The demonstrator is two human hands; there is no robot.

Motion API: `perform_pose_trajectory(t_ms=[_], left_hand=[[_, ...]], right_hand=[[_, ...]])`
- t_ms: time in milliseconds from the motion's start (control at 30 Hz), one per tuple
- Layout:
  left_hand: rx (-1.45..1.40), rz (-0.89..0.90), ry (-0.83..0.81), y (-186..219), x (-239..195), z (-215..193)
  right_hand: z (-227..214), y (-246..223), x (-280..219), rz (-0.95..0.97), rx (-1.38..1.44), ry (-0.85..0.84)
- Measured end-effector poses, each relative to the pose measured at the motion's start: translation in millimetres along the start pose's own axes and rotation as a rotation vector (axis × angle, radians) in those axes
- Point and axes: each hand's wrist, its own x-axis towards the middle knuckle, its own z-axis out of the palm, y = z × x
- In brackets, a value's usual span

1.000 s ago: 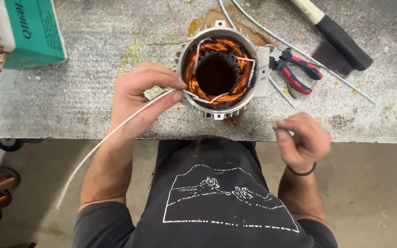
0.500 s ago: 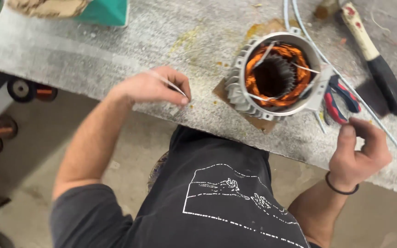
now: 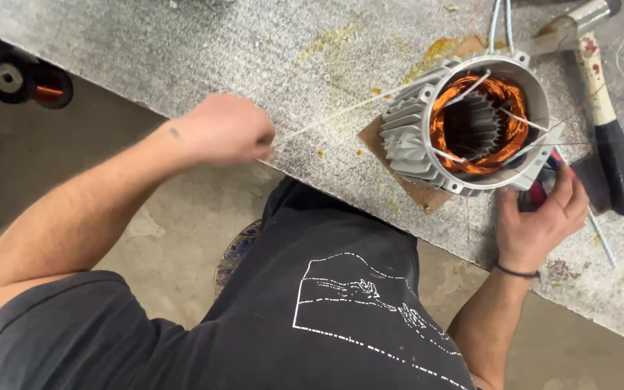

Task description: Insert insulated wiring and wind copper coils inside an electric motor stator core.

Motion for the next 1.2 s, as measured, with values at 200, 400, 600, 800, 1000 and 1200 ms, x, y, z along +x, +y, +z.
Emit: perform_pose_trajectory(t_ms=[200, 400, 600, 800, 1000, 1200], left_hand=[[-0.610, 0.005, 0.237, -9.6, -0.7, 28.0], [-1.383, 0.050, 0.245, -9.8, -6.0, 91.2], [-1.744, 0.218, 0.363, 28.0, -17.8, 124.2], [-1.785, 0.216, 0.502, 57.2, -23.4, 126.7], [-1.903, 0.228, 0.269, 56.9, -30.0, 149.0], [-2.047, 0.342, 0.187, 67.0, -45.5, 143.2]], right_hand=[[9.0, 30.1, 24.3, -0.175, -0.147, 0.029], [15.2, 58.0, 41.3, -0.277, -0.261, -0.046], [-29.0, 18.6, -11.2, 0.069, 0.864, 0.145], [-74.5, -101.0, -79.4, -0.040, 1.627, -0.243], [-18.3, -196.5, -29.6, -0.187, 0.833, -0.905], [-5.6, -240.5, 0.4, -0.474, 0.183, -0.975]])
